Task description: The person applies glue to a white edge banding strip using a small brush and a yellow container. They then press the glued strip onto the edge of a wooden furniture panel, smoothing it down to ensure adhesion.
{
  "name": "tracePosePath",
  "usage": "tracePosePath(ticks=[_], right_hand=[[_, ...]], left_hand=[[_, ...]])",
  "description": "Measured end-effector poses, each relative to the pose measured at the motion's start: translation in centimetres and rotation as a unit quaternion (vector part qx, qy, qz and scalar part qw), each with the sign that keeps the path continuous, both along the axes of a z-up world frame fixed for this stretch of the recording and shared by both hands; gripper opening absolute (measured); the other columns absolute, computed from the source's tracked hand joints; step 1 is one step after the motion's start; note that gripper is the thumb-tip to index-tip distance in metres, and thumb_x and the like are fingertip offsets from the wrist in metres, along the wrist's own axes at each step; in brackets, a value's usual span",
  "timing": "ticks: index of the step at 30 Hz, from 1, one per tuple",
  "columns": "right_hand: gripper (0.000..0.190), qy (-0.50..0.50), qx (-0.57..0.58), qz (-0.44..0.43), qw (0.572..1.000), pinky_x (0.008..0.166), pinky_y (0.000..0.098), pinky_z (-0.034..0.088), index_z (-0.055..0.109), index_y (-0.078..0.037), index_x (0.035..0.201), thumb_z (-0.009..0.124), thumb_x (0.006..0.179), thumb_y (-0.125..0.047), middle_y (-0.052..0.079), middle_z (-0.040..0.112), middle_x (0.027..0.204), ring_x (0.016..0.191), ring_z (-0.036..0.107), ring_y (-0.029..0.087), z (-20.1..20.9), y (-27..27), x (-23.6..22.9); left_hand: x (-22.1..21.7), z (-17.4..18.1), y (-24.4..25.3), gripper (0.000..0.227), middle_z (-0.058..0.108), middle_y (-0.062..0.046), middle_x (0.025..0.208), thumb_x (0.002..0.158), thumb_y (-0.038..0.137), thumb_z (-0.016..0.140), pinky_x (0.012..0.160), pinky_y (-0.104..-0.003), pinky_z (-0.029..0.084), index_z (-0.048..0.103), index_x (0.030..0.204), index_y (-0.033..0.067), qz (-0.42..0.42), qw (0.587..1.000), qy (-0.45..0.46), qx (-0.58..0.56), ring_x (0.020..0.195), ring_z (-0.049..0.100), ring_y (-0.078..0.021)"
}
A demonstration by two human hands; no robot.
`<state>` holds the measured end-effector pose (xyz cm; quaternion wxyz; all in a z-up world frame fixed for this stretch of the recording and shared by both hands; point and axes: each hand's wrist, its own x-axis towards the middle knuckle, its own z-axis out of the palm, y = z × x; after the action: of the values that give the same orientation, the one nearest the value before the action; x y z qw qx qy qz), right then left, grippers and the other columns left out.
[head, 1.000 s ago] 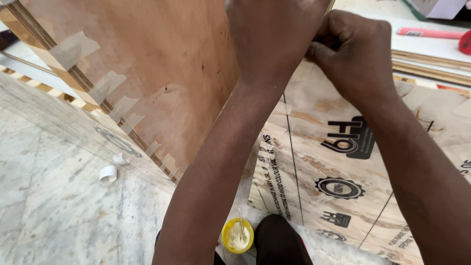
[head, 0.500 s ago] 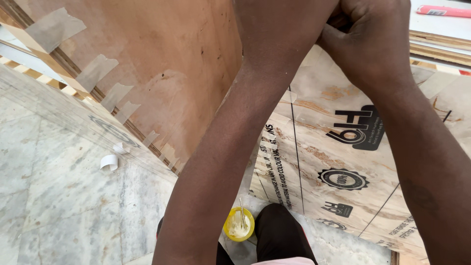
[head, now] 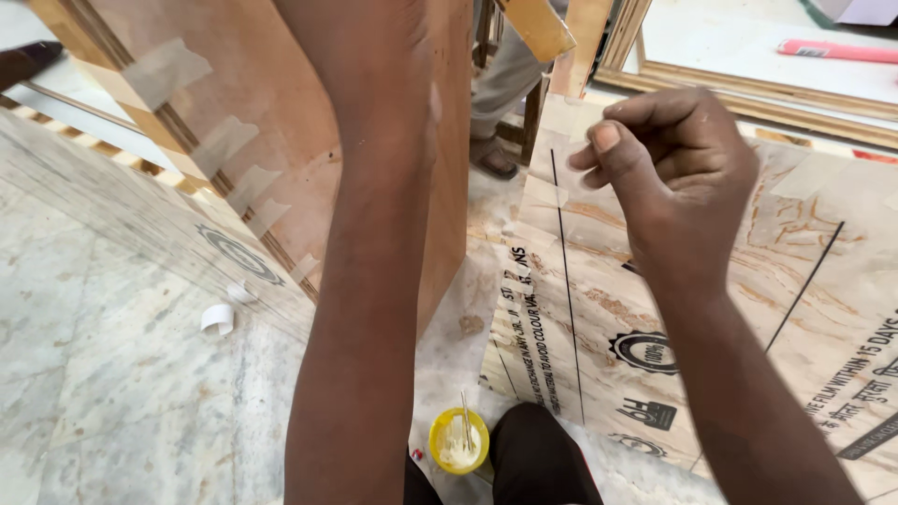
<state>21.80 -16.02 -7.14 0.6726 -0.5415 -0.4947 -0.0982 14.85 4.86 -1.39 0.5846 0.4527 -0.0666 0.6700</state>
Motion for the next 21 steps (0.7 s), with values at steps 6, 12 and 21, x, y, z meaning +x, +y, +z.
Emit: tracePosePath(ticks=[6, 12, 21], right_hand=[[0.013, 0.333, 0.108, 0.287, 0.892, 0.084, 0.0329, 0.065, 0.065, 0.001, 0.113, 0.070, 0.106, -0.009, 0.020, 0.073, 0.108, 0.099, 0.076, 0.026, 1.2, 0.8, -0.9], [0.035, 0.413, 0.065, 0.350, 0.838, 0.087, 0.0340, 0.064, 0.068, 0.006, 0.117, 0.075, 0.100, -0.024, 0.023, 0.073, 0.111, 0.099, 0.074, 0.028, 1.9, 0.9, -1.8], [0.039, 0.363, 0.041, 0.337, 0.868, 0.085, 0.0346, 0.062, 0.069, 0.007, 0.119, 0.078, 0.097, -0.023, 0.023, 0.072, 0.112, 0.097, 0.073, 0.027, 2.3, 0.7, -1.6]], left_hand=[[-1.3, 0.3, -1.3, 0.018, 0.066, -0.009, 0.080, 0.094, 0.014, 0.073, 0.070, -0.035, 0.060, 0.062, 0.088, 0.0007, -0.196, 0.973, -0.052, -0.106, 0.072, 0.066, -0.0185], [-0.9, -0.5, -2.1, 0.021, 0.067, -0.011, 0.083, 0.100, 0.012, 0.078, 0.079, -0.037, 0.061, 0.064, 0.093, -0.0031, -0.202, 0.974, -0.068, -0.071, 0.078, 0.068, -0.0203], [-0.6, -0.7, -1.8, 0.019, 0.061, -0.005, 0.077, 0.101, 0.007, 0.070, 0.075, -0.035, 0.056, 0.060, 0.087, 0.0003, -0.160, 0.984, -0.072, -0.008, 0.072, 0.059, -0.0159]])
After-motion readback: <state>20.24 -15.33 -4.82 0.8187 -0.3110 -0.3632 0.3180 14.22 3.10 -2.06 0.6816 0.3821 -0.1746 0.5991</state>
